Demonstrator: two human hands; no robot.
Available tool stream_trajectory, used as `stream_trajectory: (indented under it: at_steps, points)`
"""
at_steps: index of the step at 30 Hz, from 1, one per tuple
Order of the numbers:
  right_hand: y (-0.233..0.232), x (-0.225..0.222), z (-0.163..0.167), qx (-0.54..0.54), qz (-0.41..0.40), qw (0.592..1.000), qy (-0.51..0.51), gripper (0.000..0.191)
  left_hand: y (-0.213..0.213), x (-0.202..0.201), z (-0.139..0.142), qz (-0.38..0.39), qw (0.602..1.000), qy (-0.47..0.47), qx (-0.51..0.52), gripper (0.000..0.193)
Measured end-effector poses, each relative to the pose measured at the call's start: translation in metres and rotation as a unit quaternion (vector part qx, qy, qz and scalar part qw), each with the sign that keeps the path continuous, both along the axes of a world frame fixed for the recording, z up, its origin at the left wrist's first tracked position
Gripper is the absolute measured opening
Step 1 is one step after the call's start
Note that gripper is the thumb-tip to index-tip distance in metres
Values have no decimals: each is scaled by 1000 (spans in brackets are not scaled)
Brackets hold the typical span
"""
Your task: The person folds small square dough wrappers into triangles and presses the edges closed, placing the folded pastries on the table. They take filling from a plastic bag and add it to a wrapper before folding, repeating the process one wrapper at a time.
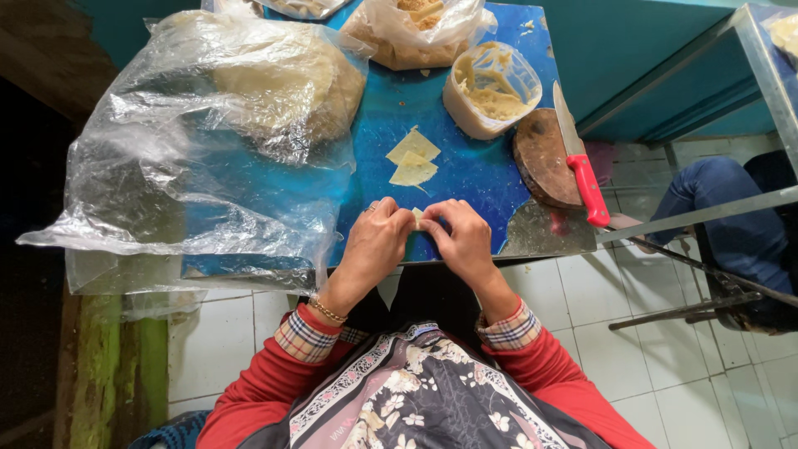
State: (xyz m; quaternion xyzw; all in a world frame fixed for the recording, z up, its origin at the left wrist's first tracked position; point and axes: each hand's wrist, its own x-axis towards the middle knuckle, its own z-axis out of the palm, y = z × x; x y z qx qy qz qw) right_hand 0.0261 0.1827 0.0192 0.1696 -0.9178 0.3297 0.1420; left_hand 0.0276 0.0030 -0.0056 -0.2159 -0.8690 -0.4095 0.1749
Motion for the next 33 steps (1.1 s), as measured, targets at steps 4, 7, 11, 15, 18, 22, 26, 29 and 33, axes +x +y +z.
stream_trajectory:
  at_steps: [4, 7, 11, 15, 18, 22, 26, 29, 33]
  points:
    - [-2, 11, 3, 133, 55, 971, 190, 19, -3, -8, 3, 3, 1000, -19, -1, 5]
    - [-1, 7, 4, 108, 48, 982, 150, 12, -6, -3, 5, -29, 998, -29, 56, 6]
    - [0, -1, 3, 135, 47, 978, 149, 16, -7, 1, 5, -27, 998, 44, 27, 3]
    - [-6, 13, 3, 189, 9, 959, 211, 24, -4, -6, 3, -1, 999, 52, 3, 4]
    - [-9, 23, 6, 226, 4, 943, 243, 32, -3, -10, 3, 3, 999, 19, 34, 4]
    - [-8, 15, 15, 260, 23, 936, 234, 39, -2, -15, 5, 42, 986, -31, 159, 9]
    - [-9, -7, 25, 247, 38, 954, 164, 37, -5, -13, 10, 53, 962, -84, 253, 15]
    - [-7, -36, 43, 222, 75, 967, 106, 21, -6, -9, 15, 52, 968, -64, 236, 14]
    - [-11, -100, 75, 109, 117, 980, 121, 20, -6, -7, 20, 46, 973, -47, 223, 12]
